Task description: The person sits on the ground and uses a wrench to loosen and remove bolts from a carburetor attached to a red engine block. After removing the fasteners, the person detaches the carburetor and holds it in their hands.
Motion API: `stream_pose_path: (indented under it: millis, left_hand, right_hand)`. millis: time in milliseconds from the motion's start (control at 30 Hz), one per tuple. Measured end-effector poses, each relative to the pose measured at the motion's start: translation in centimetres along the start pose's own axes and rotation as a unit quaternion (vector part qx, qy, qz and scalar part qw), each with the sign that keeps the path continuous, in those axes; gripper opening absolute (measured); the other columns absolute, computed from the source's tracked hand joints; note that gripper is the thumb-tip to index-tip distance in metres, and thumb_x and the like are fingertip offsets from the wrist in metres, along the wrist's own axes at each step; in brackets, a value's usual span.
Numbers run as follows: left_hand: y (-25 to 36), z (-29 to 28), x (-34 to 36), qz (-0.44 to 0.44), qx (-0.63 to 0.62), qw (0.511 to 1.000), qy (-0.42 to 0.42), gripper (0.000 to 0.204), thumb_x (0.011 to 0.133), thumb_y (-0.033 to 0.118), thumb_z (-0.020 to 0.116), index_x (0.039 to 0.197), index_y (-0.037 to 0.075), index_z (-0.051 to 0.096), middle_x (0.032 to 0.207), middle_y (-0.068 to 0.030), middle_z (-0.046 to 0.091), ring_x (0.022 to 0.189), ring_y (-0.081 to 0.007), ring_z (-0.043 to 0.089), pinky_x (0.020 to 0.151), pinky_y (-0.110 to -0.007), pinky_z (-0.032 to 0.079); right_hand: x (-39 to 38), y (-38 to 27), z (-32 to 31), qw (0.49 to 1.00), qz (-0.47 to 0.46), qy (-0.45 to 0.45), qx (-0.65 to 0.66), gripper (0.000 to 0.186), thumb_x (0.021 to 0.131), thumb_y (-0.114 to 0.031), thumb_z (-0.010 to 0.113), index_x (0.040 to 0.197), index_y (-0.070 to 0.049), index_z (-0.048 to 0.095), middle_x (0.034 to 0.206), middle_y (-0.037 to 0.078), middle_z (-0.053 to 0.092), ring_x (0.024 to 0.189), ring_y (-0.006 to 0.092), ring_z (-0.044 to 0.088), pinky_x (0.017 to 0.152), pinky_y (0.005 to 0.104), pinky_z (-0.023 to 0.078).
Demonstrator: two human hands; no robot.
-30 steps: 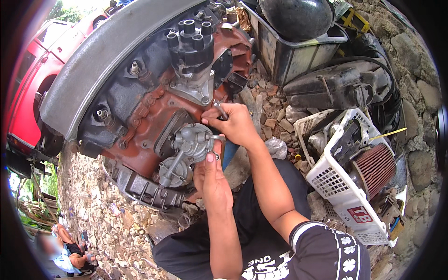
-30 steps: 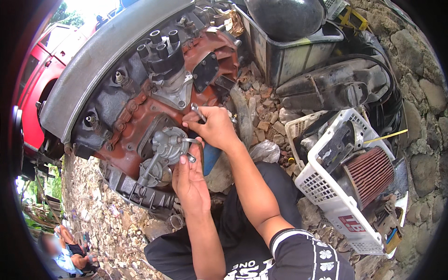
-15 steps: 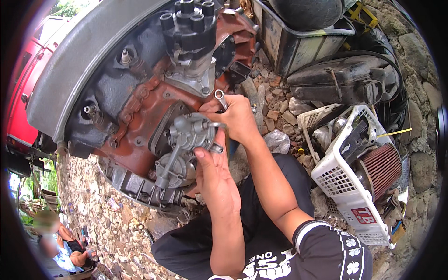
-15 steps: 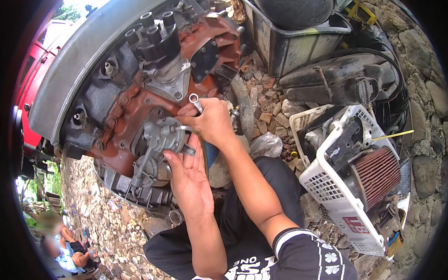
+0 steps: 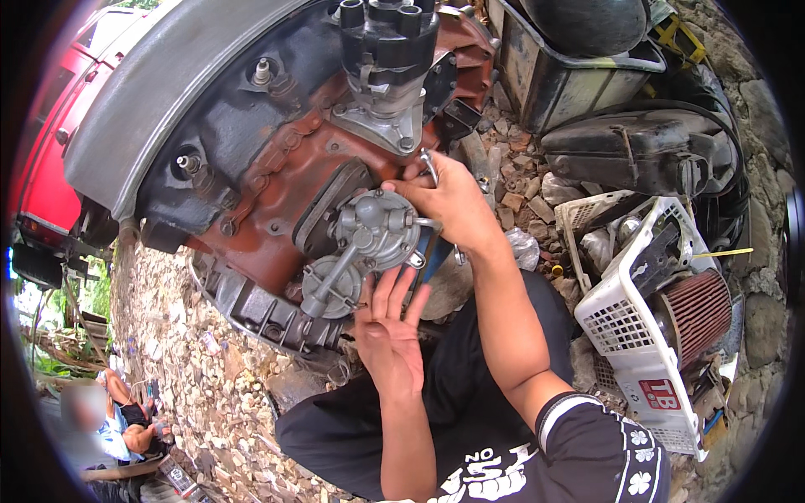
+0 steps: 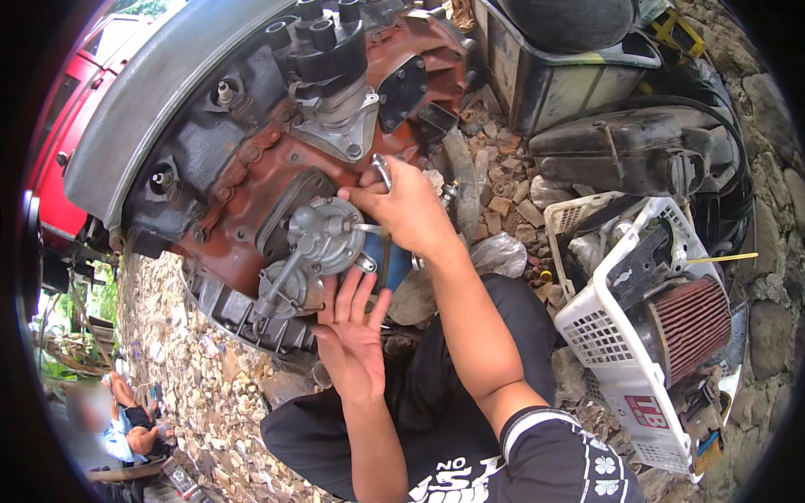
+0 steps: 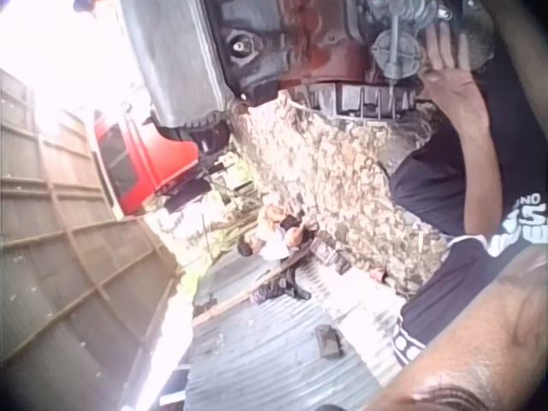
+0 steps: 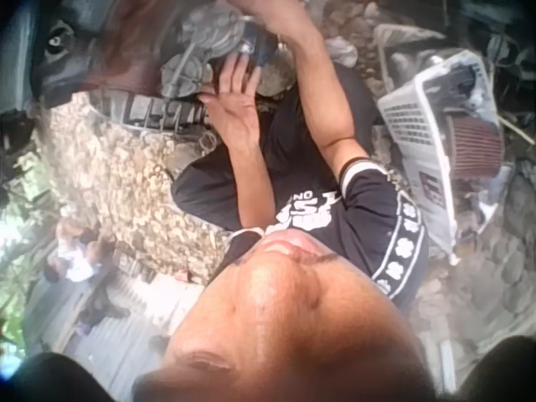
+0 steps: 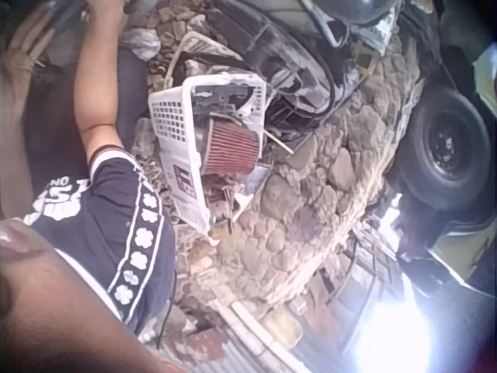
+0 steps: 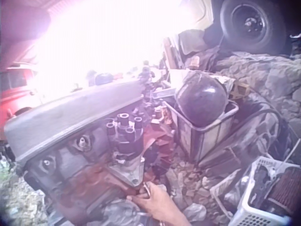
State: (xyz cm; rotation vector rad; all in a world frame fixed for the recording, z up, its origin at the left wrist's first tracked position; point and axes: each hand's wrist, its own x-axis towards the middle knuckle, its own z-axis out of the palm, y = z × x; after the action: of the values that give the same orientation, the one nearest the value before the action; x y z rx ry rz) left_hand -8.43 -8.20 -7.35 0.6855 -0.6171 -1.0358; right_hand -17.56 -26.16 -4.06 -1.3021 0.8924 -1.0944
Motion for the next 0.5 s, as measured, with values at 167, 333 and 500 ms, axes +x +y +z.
stream_pose_path:
  millis: [167, 333, 500]
  left_hand:
    - [1.7, 0.3, 1.0, 0.046, 0.044, 0.993, 0.097, 0.07, 0.103, 0.052, 0.053, 0.142, -0.005, 0.045, 0.14, -0.029, 0.054, 0.134, -0.0435, 0.053, 0.111, -0.057, 0.048]
    - [2.3, 1.2, 1.8, 0.049, 0.078, 0.988, 0.128, 0.066, 0.097, 0.047, 0.066, 0.127, -0.006, 0.043, 0.116, -0.0307, 0.065, 0.102, -0.0433, 0.071, 0.094, -0.05, 0.061]
    - [2.1, 1.2, 2.0, 0.04, 0.118, 0.982, 0.144, 0.071, 0.097, 0.057, 0.061, 0.125, -0.006, 0.043, 0.108, -0.0292, 0.068, 0.093, -0.0402, 0.074, 0.083, -0.045, 0.064]
  right_hand:
    - [0.9, 1.1, 0.0, 0.999, -0.009, -0.003, -0.044, 0.055, 0.078, -0.028, 0.089, 0.11, 0.005, 0.058, 0.095, 0.018, 0.075, 0.087, 0.0231, 0.075, 0.08, 0.0372, 0.056]
    - [1.4, 0.5, 0.8, 0.985, -0.026, 0.073, -0.155, 0.063, 0.073, -0.026, 0.091, 0.113, 0.005, 0.052, 0.09, 0.02, 0.074, 0.089, 0.0312, 0.074, 0.081, 0.0401, 0.055]
    - [1.3, 0.0, 1.3, 0.967, 0.009, 0.118, -0.224, 0.081, 0.075, -0.011, 0.087, 0.138, 0.006, 0.041, 0.088, 0.015, 0.075, 0.079, 0.0184, 0.074, 0.073, 0.0337, 0.056]
